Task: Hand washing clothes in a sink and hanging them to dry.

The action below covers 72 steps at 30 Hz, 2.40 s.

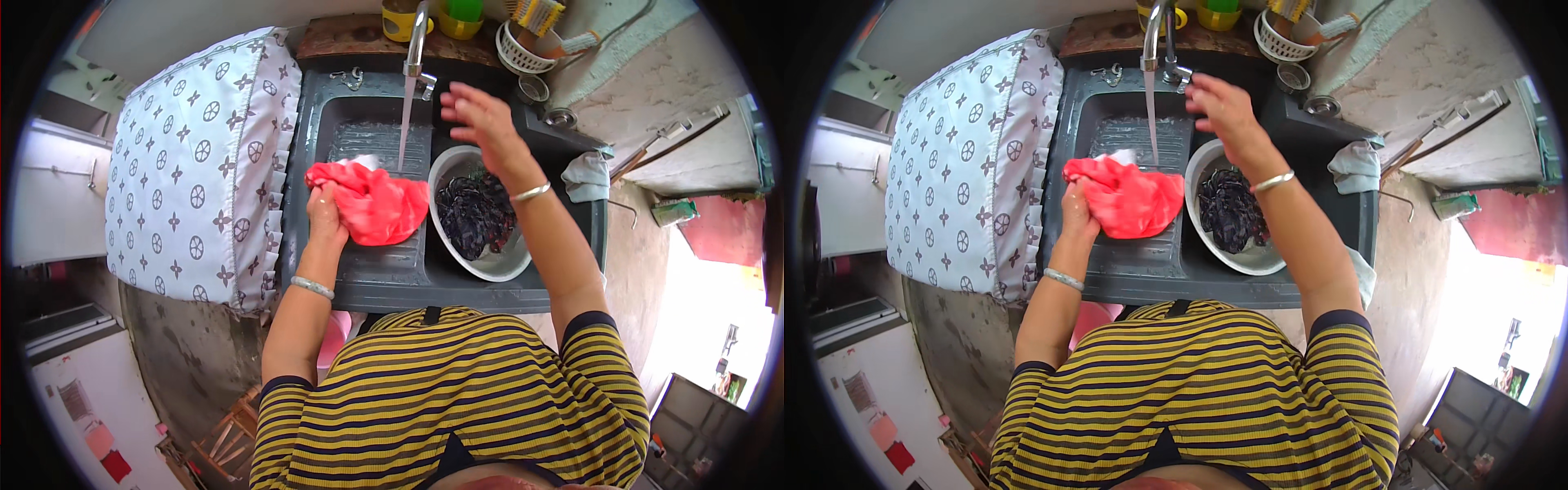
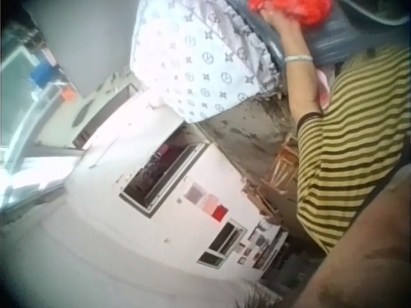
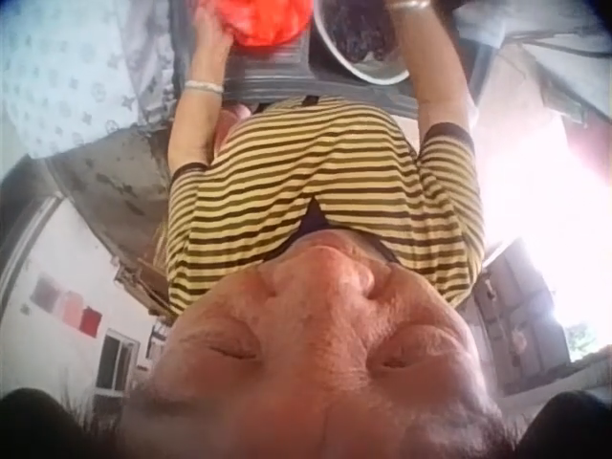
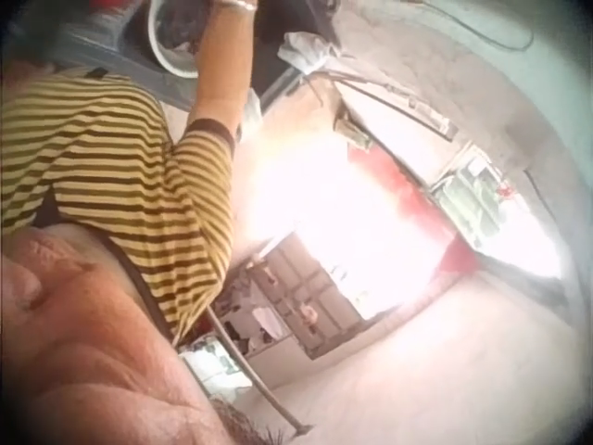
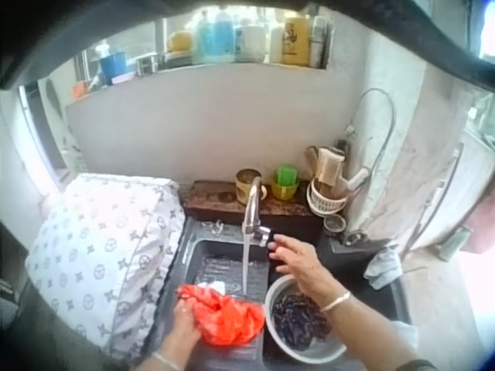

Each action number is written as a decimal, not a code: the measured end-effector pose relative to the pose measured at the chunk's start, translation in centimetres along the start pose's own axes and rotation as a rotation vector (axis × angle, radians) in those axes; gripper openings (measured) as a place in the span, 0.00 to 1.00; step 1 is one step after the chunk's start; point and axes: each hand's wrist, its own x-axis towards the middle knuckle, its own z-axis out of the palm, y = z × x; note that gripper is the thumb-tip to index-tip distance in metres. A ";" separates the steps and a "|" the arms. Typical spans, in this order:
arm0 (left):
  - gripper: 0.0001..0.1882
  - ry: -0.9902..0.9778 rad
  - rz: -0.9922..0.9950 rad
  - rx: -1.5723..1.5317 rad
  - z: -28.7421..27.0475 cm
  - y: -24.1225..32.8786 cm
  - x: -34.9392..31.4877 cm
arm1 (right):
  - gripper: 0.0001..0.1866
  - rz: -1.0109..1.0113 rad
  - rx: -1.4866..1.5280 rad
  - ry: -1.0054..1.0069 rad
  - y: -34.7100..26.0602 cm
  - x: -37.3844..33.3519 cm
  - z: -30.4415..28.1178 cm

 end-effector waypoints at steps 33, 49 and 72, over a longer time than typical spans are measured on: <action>0.25 0.241 0.745 1.651 0.3 -3.4 8.2 | 0.22 -0.155 -0.840 0.086 19.3 7.8 4.9; 0.15 0.096 0.733 1.899 -2.1 -2.4 14.7 | 0.19 -0.279 -1.052 0.171 18.6 9.9 10.1; 0.13 -0.014 0.668 1.801 1.3 -4.7 10.3 | 0.17 -0.432 -0.991 0.060 19.2 7.5 8.0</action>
